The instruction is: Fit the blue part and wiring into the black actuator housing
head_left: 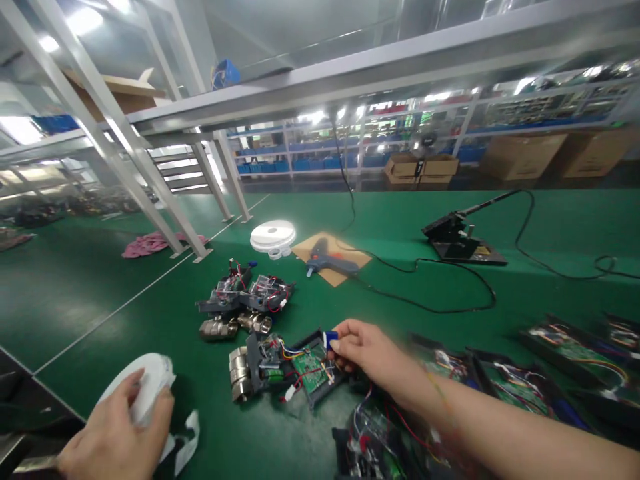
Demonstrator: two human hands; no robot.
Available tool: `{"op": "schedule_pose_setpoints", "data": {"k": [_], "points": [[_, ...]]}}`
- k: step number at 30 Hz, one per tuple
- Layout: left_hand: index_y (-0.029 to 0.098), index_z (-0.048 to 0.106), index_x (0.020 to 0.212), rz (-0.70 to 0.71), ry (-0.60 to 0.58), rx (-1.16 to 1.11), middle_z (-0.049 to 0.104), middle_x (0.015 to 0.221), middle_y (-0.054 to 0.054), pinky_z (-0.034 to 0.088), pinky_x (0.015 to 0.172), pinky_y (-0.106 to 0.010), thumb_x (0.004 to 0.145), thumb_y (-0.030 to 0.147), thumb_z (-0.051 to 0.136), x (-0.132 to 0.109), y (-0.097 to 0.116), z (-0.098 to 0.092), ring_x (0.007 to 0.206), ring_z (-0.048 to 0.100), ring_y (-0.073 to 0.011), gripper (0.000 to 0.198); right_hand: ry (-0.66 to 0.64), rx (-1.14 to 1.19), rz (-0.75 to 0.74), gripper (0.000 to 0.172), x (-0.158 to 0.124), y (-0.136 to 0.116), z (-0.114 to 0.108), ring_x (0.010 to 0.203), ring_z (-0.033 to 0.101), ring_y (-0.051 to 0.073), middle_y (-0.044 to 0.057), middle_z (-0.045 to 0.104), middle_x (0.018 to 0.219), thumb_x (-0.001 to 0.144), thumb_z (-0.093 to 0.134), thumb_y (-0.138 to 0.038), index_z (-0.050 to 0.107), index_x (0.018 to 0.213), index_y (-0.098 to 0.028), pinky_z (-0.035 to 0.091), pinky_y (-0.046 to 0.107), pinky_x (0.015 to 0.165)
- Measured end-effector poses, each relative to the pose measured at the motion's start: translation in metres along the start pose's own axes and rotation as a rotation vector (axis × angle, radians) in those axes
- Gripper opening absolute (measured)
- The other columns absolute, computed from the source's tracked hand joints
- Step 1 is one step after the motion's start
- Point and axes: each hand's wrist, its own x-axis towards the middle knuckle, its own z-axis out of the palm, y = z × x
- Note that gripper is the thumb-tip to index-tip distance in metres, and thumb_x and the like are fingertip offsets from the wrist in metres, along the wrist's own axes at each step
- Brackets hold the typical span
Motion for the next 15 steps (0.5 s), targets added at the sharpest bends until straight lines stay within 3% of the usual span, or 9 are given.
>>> {"op": "schedule_pose_setpoints", "data": {"k": [2, 4, 6, 7, 9, 10, 12, 15], "points": [[0.018, 0.061, 0.117, 0.096, -0.138, 0.085, 0.072, 0.096, -0.009, 0.055, 0.066, -0.04, 0.091, 0.056, 0.05, -0.001, -0.007, 0.013, 0.082, 0.069, -0.0298, 0.047, -0.012, -0.014, -0.014, 0.016, 0.0, -0.001, 0.0, 0.057, 0.051, 0.007, 0.0, 0.067, 0.073, 0.084, 0.062, -0.027, 0.058, 0.093, -0.015, 0.04, 0.016, 0.053], [0.013, 0.062, 0.114, 0.162, -0.127, 0.064, 0.07, 0.108, -0.015, 0.058, 0.078, -0.045, 0.094, 0.055, 0.046, -0.005, 0.012, 0.013, 0.095, 0.068, -0.0335, 0.05, -0.028, -0.03, -0.023, 0.026, 0.0, -0.002, 0.0, 0.056, 0.05, 0.007, -0.002, 0.065, 0.071, 0.08, 0.065, -0.035, 0.058, 0.096, -0.016, 0.037, 0.016, 0.047], [0.008, 0.06, 0.119, 0.184, 0.042, -0.016, 0.062, 0.123, -0.022, 0.052, 0.094, -0.055, 0.097, 0.051, 0.045, -0.014, 0.049, 0.0, 0.111, 0.062, -0.039, 0.05, -0.053, -0.043, -0.026, 0.037, 0.0, -0.002, 0.0, 0.052, 0.049, 0.008, -0.003, 0.063, 0.069, 0.076, 0.067, -0.044, 0.057, 0.099, -0.017, 0.035, 0.016, 0.042], [0.01, 0.061, 0.115, 0.25, 0.137, -0.106, 0.065, 0.117, -0.02, 0.051, 0.097, -0.056, 0.097, 0.045, 0.049, -0.021, 0.07, -0.008, 0.109, 0.063, -0.0368, 0.042, -0.069, -0.049, -0.024, 0.041, 0.001, -0.002, 0.0, 0.049, 0.048, 0.008, -0.003, 0.063, 0.068, 0.075, 0.067, -0.049, 0.056, 0.1, -0.017, 0.034, 0.017, 0.04], [0.019, 0.061, 0.109, 0.222, 0.14, -0.311, 0.068, 0.108, -0.01, 0.055, 0.093, -0.04, 0.096, 0.029, 0.053, -0.038, 0.112, -0.022, 0.101, 0.067, -0.0251, 0.018, -0.099, -0.058, -0.025, 0.048, 0.003, -0.001, -0.001, 0.044, 0.045, 0.007, -0.004, 0.062, 0.066, 0.075, 0.066, -0.056, 0.055, 0.101, -0.017, 0.033, 0.017, 0.038], [0.022, 0.061, 0.107, 0.335, 0.044, -0.397, 0.069, 0.103, -0.006, 0.058, 0.083, -0.031, 0.098, 0.027, 0.049, -0.046, 0.131, -0.025, 0.094, 0.069, -0.0204, 0.016, -0.111, -0.062, -0.028, 0.049, 0.004, 0.0, -0.001, 0.043, 0.046, 0.007, -0.003, 0.062, 0.068, 0.075, 0.065, -0.058, 0.054, 0.101, -0.018, 0.034, 0.018, 0.039], [0.02, 0.059, 0.112, 0.552, -0.087, -0.465, 0.07, 0.104, -0.008, 0.06, 0.082, -0.027, 0.098, 0.024, 0.042, -0.061, 0.16, -0.022, 0.097, 0.07, -0.0186, 0.022, -0.13, -0.074, -0.041, 0.051, 0.006, 0.001, -0.002, 0.048, 0.052, 0.008, -0.002, 0.063, 0.074, 0.075, 0.064, -0.06, 0.053, 0.102, -0.018, 0.04, 0.019, 0.042], [0.015, 0.056, 0.115, 0.615, -0.131, -0.479, 0.067, 0.118, -0.014, 0.059, 0.093, -0.028, 0.097, 0.02, 0.044, -0.072, 0.182, -0.004, 0.112, 0.066, -0.0192, 0.023, -0.171, -0.108, -0.056, 0.043, 0.008, 0.001, -0.005, 0.054, 0.056, 0.011, -0.003, 0.06, 0.071, 0.079, 0.064, -0.055, 0.054, 0.102, -0.019, 0.046, 0.022, 0.049]]}}
